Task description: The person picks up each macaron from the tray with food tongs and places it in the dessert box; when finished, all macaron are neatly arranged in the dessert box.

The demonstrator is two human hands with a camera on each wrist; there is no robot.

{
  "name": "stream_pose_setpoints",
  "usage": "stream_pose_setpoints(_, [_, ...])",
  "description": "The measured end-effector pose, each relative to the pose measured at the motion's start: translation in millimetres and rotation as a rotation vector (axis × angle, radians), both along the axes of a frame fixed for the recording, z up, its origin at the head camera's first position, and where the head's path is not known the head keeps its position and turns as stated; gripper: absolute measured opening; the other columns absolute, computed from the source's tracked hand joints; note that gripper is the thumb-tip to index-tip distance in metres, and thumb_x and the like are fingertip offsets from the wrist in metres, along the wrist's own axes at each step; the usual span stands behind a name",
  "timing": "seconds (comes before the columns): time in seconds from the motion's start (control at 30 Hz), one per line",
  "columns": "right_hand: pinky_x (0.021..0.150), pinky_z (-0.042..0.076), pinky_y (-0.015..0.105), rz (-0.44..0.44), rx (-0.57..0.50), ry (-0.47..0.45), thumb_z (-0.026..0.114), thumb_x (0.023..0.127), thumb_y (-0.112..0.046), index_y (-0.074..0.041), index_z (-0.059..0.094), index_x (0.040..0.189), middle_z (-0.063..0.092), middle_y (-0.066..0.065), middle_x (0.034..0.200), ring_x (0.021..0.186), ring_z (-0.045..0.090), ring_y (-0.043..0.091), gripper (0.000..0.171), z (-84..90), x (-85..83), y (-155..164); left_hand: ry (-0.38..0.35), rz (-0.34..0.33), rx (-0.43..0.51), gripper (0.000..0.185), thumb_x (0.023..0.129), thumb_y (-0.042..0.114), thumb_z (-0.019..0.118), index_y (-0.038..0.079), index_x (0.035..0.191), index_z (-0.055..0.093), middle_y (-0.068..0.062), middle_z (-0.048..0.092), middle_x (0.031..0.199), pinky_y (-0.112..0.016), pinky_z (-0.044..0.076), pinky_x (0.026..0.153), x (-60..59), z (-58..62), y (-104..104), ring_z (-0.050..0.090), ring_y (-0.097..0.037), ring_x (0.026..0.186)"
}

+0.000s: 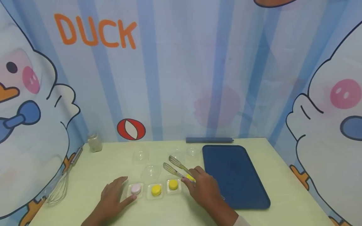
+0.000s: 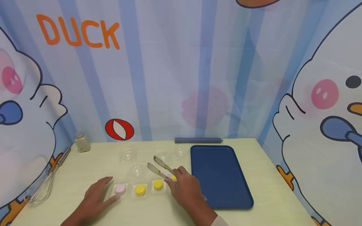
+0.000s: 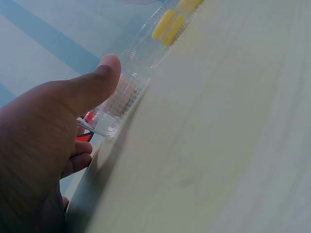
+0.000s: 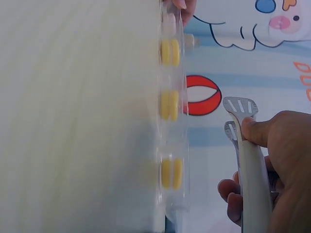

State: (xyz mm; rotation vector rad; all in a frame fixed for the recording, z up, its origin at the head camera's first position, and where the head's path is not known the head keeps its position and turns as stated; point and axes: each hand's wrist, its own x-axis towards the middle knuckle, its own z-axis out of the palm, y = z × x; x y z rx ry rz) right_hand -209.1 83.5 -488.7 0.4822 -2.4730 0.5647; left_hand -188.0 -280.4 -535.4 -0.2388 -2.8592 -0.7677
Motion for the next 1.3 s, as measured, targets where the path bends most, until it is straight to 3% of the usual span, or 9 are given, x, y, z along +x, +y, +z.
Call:
stream_pose_setpoints(0.23, [0.061,0.060,0.034,-0.093,-0.004,-0.026,0.089,0.091,-0.041,-0.012,0.081,0.115,0.074,0.000,0.102,0.077,0.072,0.013,0.038,-3.1,-2.2,35.0,-0.005,0.003,-0.004,0.083,0.095,0.054,0.080,0.002,0.154,0.051,-0.025,0.055,0.159,-0.083,0.028,0.117,2.0,1.5,-1.0,0.049,-0.051,0.149])
stream_pose_setpoints(0.43, [0.065,0.063,0.041,-0.142,-0.009,-0.027,0.091,0.090,-0.039,-0.009,0.081,0.115,0.076,0.005,0.107,0.085,0.077,0.022,0.040,-8.1,-3.4,64.2,0.000,0.008,-0.015,0.083,0.095,0.054,0.081,0.002,0.153,0.052,-0.026,0.056,0.158,-0.084,0.030,0.116,2.5,1.3,-2.0,0.050,-0.052,0.148])
stream_pose_setpoints(0.67, [0.068,0.062,0.049,-0.223,-0.066,-0.099,0.089,0.093,-0.037,-0.009,0.081,0.119,0.076,0.006,0.108,0.087,0.076,0.026,0.039,-9.0,0.8,92.8,-0.006,0.004,-0.010,0.084,0.094,0.054,0.082,0.002,0.152,0.052,-0.026,0.056,0.157,-0.084,0.030,0.116,-0.2,-0.5,0.0,0.051,-0.052,0.147])
stream_pose_setpoints(1.07, [0.069,0.062,0.055,-0.259,-0.098,-0.031,0.088,0.093,-0.033,-0.002,0.080,0.119,0.077,0.015,0.106,0.088,0.078,0.035,0.041,-11.5,-5.0,129.8,0.005,-0.006,-0.015,0.083,0.094,0.054,0.082,0.003,0.153,0.051,-0.026,0.056,0.158,-0.084,0.030,0.115,-1.8,-1.4,0.0,0.051,-0.052,0.147])
stream_pose_setpoints(1.3, [0.077,0.061,0.062,-0.361,-0.095,-0.123,0.083,0.098,-0.036,-0.001,0.077,0.126,0.076,0.021,0.113,0.098,0.077,0.044,0.045,-7.4,-3.9,156.1,-0.012,-0.004,-0.020,0.085,0.094,0.056,0.081,0.002,0.153,0.051,-0.027,0.055,0.158,-0.084,0.029,0.116,-2.2,-0.5,1.1,0.050,-0.053,0.148])
